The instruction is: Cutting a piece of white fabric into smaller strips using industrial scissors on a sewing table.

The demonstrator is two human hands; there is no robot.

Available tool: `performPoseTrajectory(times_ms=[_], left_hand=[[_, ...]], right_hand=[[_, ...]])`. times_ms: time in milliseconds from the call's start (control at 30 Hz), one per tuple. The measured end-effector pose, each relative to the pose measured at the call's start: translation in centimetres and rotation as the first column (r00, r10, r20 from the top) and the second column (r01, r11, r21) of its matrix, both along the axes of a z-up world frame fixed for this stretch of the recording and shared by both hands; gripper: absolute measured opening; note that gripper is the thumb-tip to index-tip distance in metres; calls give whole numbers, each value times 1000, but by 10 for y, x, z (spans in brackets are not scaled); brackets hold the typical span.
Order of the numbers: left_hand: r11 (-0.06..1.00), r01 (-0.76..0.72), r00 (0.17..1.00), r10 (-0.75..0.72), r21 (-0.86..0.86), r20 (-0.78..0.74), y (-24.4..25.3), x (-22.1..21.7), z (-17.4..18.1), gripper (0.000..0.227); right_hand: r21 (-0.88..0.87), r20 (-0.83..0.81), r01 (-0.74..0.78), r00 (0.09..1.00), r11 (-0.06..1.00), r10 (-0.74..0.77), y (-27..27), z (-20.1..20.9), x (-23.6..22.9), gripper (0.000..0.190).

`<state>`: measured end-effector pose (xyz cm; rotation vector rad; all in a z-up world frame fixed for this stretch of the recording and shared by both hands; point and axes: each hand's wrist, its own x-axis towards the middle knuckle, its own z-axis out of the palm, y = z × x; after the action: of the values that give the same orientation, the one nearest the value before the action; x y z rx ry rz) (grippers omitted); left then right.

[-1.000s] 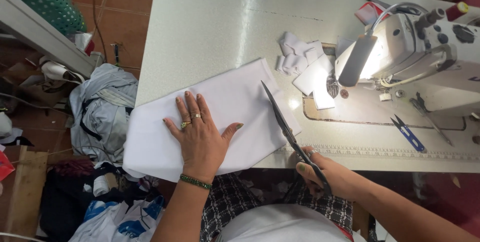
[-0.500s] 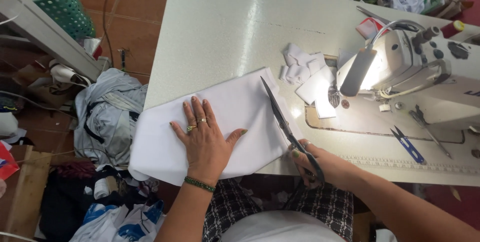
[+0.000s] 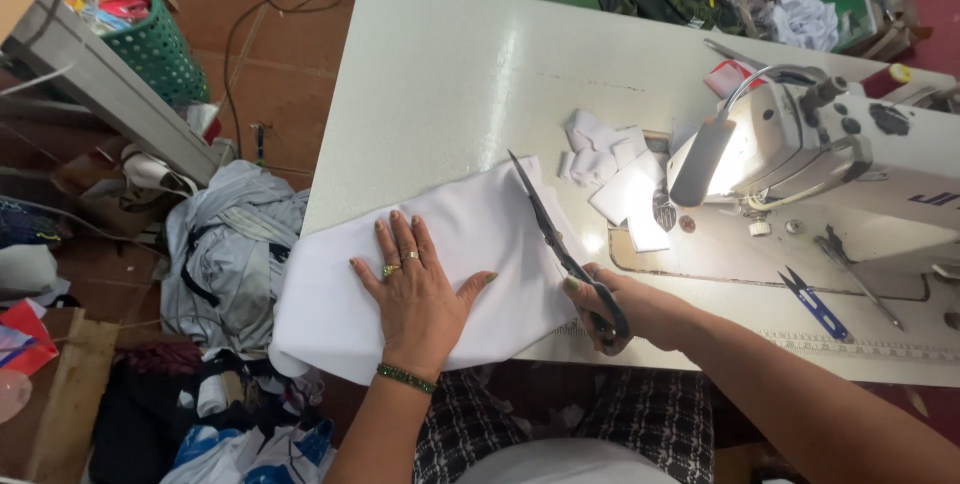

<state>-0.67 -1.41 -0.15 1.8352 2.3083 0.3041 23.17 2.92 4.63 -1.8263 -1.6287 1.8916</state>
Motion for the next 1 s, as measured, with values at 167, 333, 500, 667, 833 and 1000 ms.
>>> performPoseTrajectory(times_ms=[167,333,500,667,833,1000], left_hand=[[1000,0,1000,0,-25,-5,3,0,3,107],[999,0,1000,0,-46,7,2,0,6,107],[999,-4,1000,5,-39,4,0,0,6,108],[998,-11,1000,11,-67,-2,0,2,12,105],[997,-9,1000,8,-80,-16,4,3,8,106],[1000,11,990,-7,29,-142,10,-1,-11,111]], right_hand=[[46,-30,30,999,999,-28,-3,2,-1,64],[18,-65,-4,998,1000,5,3,14,-1,60],[36,-63,-76,995,996,78,22,13,-6,65],[110,-83,-32,996,993,42,23,9,-2,62],[124,-208,18,978,992,8,6,15,34,45],[99,-366,-222,898,970,243,-38,-2,95,74]])
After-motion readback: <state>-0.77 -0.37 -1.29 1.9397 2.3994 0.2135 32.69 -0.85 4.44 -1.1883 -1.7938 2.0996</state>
